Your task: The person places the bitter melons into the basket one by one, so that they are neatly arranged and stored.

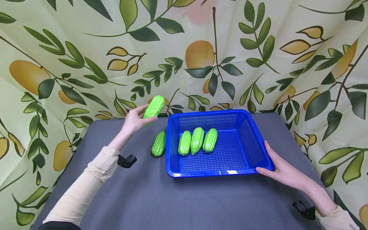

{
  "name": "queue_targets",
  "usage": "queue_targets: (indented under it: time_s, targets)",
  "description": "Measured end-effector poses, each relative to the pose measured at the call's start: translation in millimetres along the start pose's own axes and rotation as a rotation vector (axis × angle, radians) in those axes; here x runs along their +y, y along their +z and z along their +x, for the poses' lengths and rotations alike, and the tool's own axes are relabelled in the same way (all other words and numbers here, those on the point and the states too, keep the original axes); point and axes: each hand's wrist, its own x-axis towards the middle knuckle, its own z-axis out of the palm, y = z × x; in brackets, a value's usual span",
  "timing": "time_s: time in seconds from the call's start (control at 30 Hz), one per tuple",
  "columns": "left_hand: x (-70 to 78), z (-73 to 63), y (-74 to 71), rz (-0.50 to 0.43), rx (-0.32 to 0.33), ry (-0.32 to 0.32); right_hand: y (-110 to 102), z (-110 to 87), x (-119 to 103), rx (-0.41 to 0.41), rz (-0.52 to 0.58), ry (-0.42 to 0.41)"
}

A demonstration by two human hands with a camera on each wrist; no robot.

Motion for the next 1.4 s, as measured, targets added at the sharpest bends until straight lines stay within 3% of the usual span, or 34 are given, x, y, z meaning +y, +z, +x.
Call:
queue_targets:
  time_s: [0.73, 1.1, 1.4]
  targets:
    - [66.4, -1.6, 34.4, -0.148, -0.163, 0.098, -1.6, -0.4, 1.2, -0.009, 0.001, 0.013]
    - [101.5, 9.9, 55.3, -0.099, -0.183, 0.175, -0.6, -0.9, 2.4, -0.006, 0.015, 0.009]
    - [115.2, 15.8, 81.4, -0.107, -0.214, 0.152, 0.2, 0.6, 1.0, -0.003, 0.014, -0.005]
